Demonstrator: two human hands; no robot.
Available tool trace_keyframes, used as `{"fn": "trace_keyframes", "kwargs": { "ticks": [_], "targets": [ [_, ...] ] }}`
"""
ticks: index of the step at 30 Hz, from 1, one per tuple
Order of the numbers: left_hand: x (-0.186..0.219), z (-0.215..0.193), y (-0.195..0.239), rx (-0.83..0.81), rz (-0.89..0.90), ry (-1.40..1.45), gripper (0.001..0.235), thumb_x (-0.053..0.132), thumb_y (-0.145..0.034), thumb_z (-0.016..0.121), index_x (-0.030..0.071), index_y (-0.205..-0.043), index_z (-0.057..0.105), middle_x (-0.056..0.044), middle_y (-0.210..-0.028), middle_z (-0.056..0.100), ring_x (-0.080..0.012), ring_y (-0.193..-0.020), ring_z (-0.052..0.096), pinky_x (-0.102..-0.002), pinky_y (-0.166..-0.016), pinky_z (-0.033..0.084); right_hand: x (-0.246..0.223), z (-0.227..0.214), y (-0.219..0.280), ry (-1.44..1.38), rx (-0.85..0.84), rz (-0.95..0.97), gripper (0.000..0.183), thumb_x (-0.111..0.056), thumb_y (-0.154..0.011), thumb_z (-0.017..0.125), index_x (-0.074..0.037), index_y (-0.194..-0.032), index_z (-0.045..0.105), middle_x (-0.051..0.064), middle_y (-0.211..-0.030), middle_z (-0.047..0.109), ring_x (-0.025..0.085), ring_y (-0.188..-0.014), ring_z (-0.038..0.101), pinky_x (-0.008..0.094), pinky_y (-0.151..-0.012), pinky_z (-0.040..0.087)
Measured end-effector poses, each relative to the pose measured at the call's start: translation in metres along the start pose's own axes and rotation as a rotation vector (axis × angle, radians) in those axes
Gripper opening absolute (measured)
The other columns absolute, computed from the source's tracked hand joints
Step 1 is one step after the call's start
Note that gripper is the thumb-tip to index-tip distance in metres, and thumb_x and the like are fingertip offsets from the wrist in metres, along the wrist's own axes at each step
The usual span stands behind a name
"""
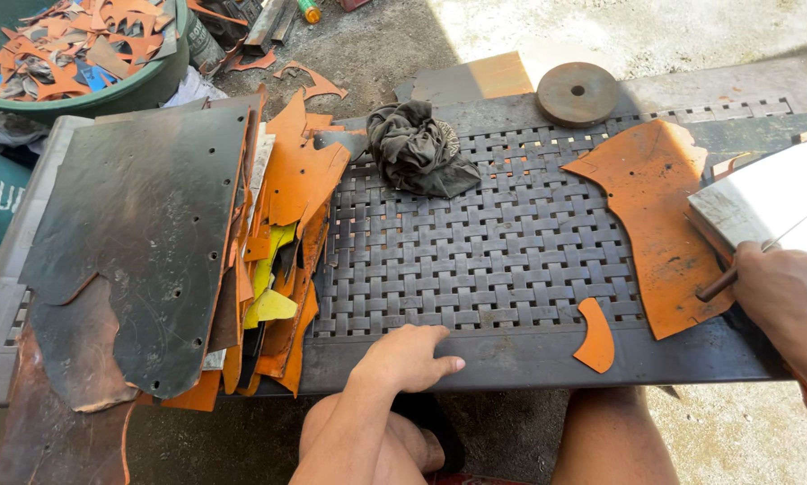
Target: The person uses a small knife to trim the edges of an orange leather piece on a white board. They repeatedly reposition the piece and scrape the edges to refine the shape.
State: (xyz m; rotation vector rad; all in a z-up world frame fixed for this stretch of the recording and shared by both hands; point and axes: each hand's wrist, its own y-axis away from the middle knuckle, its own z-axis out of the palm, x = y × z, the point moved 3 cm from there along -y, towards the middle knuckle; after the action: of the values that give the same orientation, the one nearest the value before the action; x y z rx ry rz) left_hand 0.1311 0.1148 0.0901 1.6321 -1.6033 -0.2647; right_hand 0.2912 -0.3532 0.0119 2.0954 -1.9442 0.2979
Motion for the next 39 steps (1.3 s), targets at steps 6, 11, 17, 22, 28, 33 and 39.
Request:
{"fn": "trace_keyframes", "kwargs": {
  "ticks": [6, 11, 17, 22, 28, 33, 39],
  "targets": [
    [-0.026, 0.002, 0.017, 0.004, -0.016, 0.051, 0.064, 0.048, -0.09, 0.066, 0.011, -0.142, 0.057, -0.019, -0.136, 0.063, -0.0349, -0.128, 0.058, -0.043, -0.108, 0.047, 0.017, 0.001, -0.028, -0.148, 0.198, 0.0, 0.018, -0.017, -0.098, 0.064, -0.001, -0.105, 0.068, 0.021, -0.098, 0.075, 0.033, -0.088, 0.077, 0.041, -0.073, 0.061],
    [-0.042, -0.001, 0.015, 0.09, -0.008, 0.089, 0.062, 0.045, -0.088, 0.069, 0.012, -0.14, 0.058, -0.018, -0.133, 0.064, -0.0344, -0.127, 0.058, -0.043, -0.107, 0.046, 0.0, -0.068, 0.007, -0.301, 0.451, -0.145, 0.021, -0.013, -0.091, 0.066, -0.001, -0.109, 0.067, 0.02, -0.104, 0.075, 0.032, -0.095, 0.075, 0.041, -0.08, 0.06],
    [-0.058, -0.005, 0.005, 0.455, -0.002, 0.268, 0.05, 0.043, -0.099, 0.058, 0.01, -0.136, 0.065, -0.02, -0.121, 0.072, -0.0353, -0.11, 0.069, -0.043, -0.095, 0.053, -0.029, -0.179, 0.044, -0.441, 0.746, -0.481, 0.03, -0.007, -0.084, 0.068, 0.0, -0.113, 0.067, 0.019, -0.112, 0.073, 0.03, -0.104, 0.072, 0.041, -0.087, 0.058],
    [-0.092, -0.003, -0.001, 0.353, -0.18, 1.001, 0.049, 0.043, -0.106, 0.042, 0.008, -0.136, 0.058, -0.017, -0.115, 0.076, -0.0267, -0.08, 0.073, -0.034, -0.059, 0.057, -0.076, -0.207, 0.095, -0.546, 0.813, -0.711, 0.04, -0.003, -0.078, 0.071, 0.001, -0.117, 0.066, 0.018, -0.118, 0.072, 0.029, -0.111, 0.07, 0.041, -0.093, 0.056],
    [-0.131, 0.027, 0.004, 0.119, -0.157, 1.201, 0.044, 0.031, -0.102, 0.045, 0.007, -0.135, 0.06, -0.014, -0.121, 0.074, -0.0251, -0.083, 0.074, -0.034, -0.061, 0.06, -0.132, -0.143, 0.152, -0.713, 0.603, -0.797, 0.047, 0.004, -0.065, 0.069, 0.003, -0.113, 0.07, 0.015, -0.124, 0.071, 0.029, -0.119, 0.068, 0.04, -0.092, 0.056],
    [-0.143, 0.028, -0.001, 0.244, -0.186, 0.987, 0.04, 0.026, -0.098, 0.052, 0.008, -0.133, 0.061, -0.013, -0.121, 0.075, -0.0242, -0.089, 0.075, -0.037, -0.067, 0.06, -0.15, -0.084, 0.167, -0.875, 0.518, -0.755, 0.047, 0.005, -0.066, 0.067, -0.003, -0.113, 0.07, 0.01, -0.13, 0.068, 0.027, -0.129, 0.061, 0.04, -0.103, 0.053],
    [-0.101, 0.018, 0.0, 0.621, -0.047, 0.246, 0.046, 0.034, -0.095, 0.065, 0.003, -0.129, 0.066, -0.02, -0.126, 0.069, -0.0379, -0.116, 0.065, -0.046, -0.101, 0.051, -0.172, -0.051, 0.158, -0.74, 0.511, -0.519, 0.041, -0.01, -0.076, 0.067, -0.007, -0.116, 0.071, 0.008, -0.132, 0.068, 0.026, -0.138, 0.052, 0.048, -0.118, 0.04]
  ]
}}
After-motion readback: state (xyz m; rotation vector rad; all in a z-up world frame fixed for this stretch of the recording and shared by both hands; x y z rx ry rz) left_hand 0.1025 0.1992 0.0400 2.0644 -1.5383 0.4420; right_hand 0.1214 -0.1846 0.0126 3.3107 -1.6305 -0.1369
